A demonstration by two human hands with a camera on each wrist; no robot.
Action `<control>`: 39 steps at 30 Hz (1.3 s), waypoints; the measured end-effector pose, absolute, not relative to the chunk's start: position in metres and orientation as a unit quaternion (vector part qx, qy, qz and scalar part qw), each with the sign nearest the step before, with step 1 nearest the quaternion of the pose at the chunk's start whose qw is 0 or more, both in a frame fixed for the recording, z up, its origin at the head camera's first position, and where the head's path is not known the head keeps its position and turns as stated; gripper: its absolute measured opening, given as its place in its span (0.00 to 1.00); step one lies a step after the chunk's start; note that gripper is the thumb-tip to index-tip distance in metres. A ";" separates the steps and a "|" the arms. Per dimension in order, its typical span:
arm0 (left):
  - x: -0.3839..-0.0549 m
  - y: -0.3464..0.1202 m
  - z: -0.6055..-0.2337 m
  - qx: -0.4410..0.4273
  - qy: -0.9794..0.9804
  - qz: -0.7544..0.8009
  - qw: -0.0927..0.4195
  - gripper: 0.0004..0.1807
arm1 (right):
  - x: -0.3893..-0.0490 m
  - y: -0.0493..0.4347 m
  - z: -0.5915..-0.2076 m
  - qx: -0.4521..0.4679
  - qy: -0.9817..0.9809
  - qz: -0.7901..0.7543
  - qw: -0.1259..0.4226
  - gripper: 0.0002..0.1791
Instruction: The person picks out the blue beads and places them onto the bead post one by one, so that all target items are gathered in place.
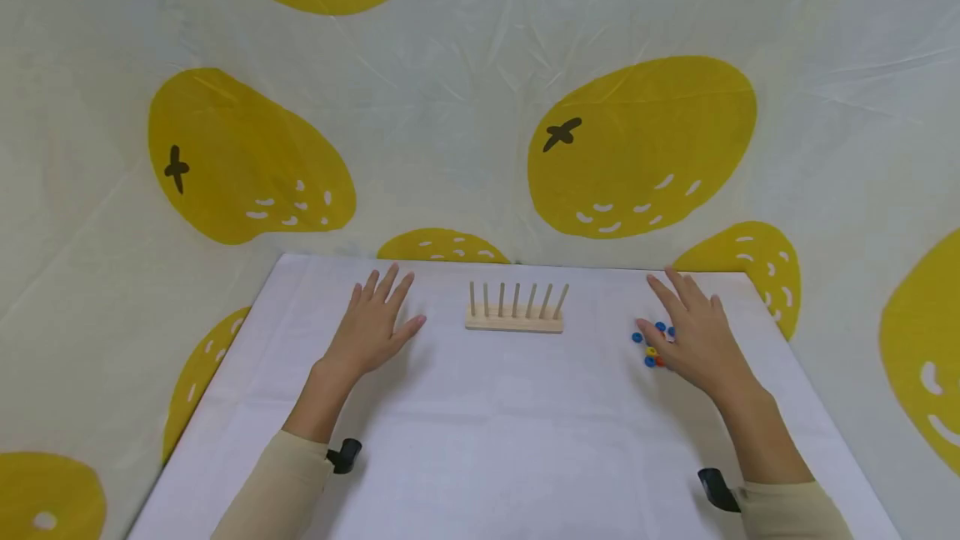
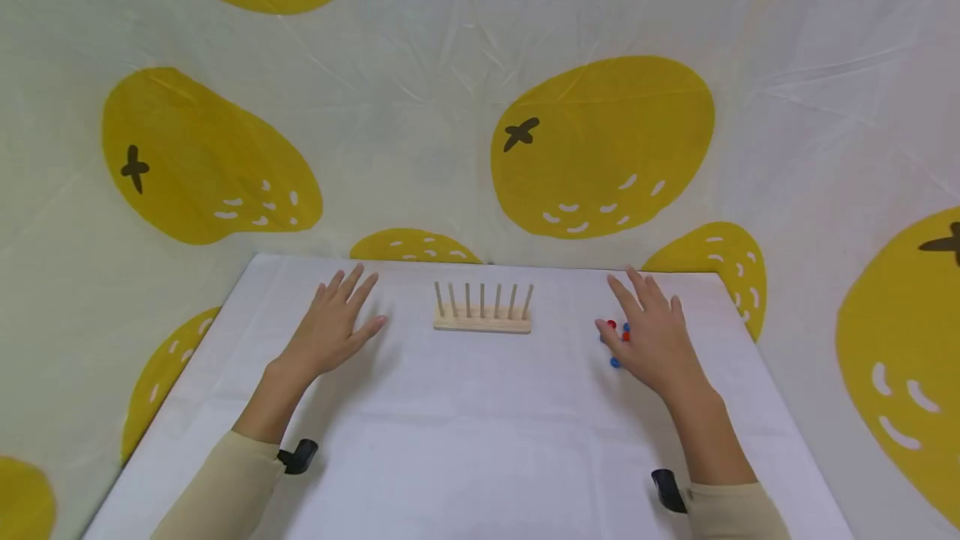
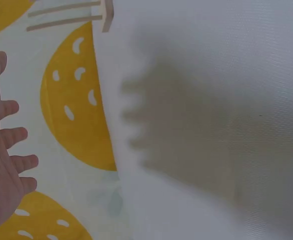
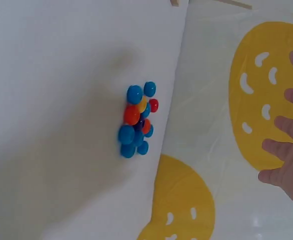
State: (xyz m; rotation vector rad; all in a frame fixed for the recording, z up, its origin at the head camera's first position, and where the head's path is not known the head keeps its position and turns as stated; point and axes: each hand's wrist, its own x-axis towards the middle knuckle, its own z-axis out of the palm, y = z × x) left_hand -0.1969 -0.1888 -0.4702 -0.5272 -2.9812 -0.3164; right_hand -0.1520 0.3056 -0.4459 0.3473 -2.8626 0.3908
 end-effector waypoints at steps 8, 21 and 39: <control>-0.201 -0.187 -0.476 -0.189 -0.972 -0.133 0.050 0.44 | -0.151 0.322 -0.455 0.121 -0.971 0.166 0.122 0.38; -0.211 -0.179 -0.486 -0.209 -0.956 -0.205 0.029 0.45 | -0.144 0.343 -0.466 0.101 -0.967 0.204 0.115 0.32; -0.227 -0.159 -0.501 -0.185 -0.930 -0.314 -0.051 0.51 | -0.135 0.358 -0.486 0.104 -0.968 0.214 0.080 0.29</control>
